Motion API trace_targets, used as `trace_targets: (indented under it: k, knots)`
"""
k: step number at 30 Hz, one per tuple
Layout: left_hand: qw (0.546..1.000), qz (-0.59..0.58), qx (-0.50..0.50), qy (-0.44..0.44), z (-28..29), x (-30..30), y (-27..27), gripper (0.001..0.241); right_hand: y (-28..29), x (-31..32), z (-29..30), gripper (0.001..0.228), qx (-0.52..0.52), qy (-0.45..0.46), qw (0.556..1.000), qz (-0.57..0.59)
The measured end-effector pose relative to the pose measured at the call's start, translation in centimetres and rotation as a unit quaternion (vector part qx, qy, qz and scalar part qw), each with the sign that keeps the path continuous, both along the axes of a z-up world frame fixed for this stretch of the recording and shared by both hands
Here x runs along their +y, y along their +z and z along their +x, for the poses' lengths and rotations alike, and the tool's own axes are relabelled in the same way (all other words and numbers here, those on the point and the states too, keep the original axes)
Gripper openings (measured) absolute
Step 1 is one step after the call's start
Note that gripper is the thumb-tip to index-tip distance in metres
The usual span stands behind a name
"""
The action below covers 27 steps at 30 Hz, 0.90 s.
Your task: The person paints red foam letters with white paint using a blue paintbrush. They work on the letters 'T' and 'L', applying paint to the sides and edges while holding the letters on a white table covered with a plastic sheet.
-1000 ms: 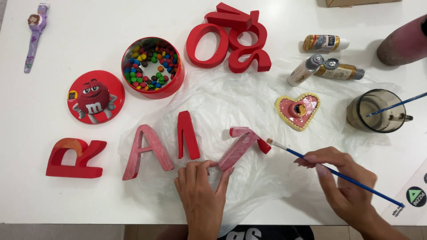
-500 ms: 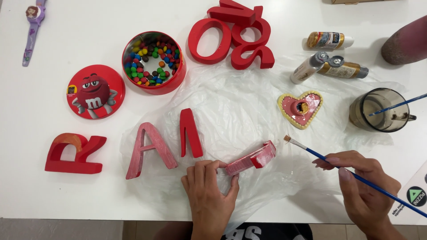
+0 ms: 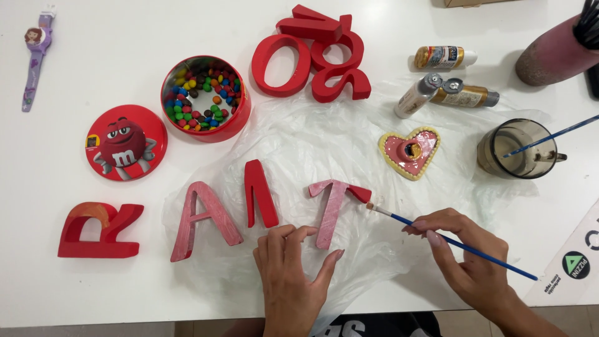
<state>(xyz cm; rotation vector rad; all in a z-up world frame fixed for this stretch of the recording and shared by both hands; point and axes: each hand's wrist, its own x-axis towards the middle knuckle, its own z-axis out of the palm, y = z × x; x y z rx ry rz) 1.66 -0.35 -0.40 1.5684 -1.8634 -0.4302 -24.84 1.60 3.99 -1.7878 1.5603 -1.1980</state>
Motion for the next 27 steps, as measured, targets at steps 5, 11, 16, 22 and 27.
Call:
trace_targets:
  k: [5,11,16,22,27]
  knots:
    - [0.998,-0.051,0.043,-0.003,0.8,-1.0,2.1,0.055,-0.5,0.2,-1.3,0.019,-0.05,-0.018,0.998,-0.044]
    - [0.996,-0.077,-0.027,-0.036,2.3,-3.1,3.3,0.032,0.1,-0.4,-0.7,0.015,-0.007,-0.029,0.999,-0.025]
    - [0.996,-0.033,0.005,-0.083,3.3,-4.2,3.2,0.035,0.3,-0.6,-0.9,0.015,-0.01,-0.029,0.999,-0.032]
    - [0.992,-0.045,-0.078,-0.094,3.7,-4.6,1.4,0.044,0.3,-1.2,-0.3,0.015,-0.016,-0.021,0.999,-0.024]
    - [0.982,-0.073,-0.127,-0.121,3.8,-5.5,1.6,0.044,2.2,-4.2,0.2,0.024,0.034,0.002,0.997,0.067]
